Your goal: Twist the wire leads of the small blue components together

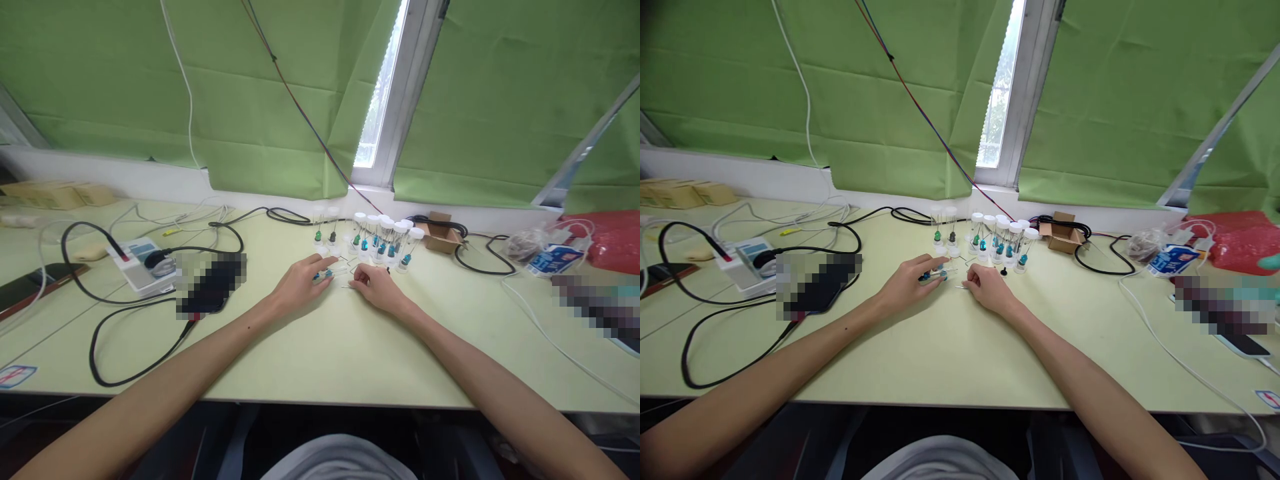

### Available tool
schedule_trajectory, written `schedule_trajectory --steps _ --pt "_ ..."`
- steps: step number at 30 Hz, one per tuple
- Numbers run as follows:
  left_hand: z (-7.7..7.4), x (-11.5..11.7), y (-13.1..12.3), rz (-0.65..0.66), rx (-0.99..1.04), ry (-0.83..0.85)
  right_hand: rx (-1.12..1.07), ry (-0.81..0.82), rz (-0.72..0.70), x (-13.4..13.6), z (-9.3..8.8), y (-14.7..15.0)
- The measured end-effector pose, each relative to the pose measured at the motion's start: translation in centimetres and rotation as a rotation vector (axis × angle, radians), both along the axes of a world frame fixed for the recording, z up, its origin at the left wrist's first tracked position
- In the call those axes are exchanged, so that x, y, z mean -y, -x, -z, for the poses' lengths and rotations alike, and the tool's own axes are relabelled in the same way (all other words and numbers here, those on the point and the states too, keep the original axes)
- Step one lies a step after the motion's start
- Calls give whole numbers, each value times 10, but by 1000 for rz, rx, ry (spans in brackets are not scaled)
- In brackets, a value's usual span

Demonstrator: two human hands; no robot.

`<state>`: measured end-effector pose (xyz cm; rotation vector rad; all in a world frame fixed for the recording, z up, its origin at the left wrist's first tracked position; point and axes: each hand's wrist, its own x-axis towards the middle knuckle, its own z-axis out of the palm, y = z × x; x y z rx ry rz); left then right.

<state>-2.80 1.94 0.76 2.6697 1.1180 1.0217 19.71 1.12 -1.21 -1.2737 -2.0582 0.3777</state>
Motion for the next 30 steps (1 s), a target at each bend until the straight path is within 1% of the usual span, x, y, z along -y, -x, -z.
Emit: schedule_trajectory --steps 6,10,15,23,30 --pt "1 0 0 3 -1 4 38 -33 -30 1 -1 0" --pt "1 0 0 4 -3 7 75 -54 -76 2 -3 0" --pt "0 0 -1 7 1 -2 114 -36 -150 3 -3 -1" --pt "1 1 -1 6 -4 9 163 -13 -115 3 -1 -2" --pt "0 1 -1 -4 -39 26 251 -103 -128 1 3 -1"
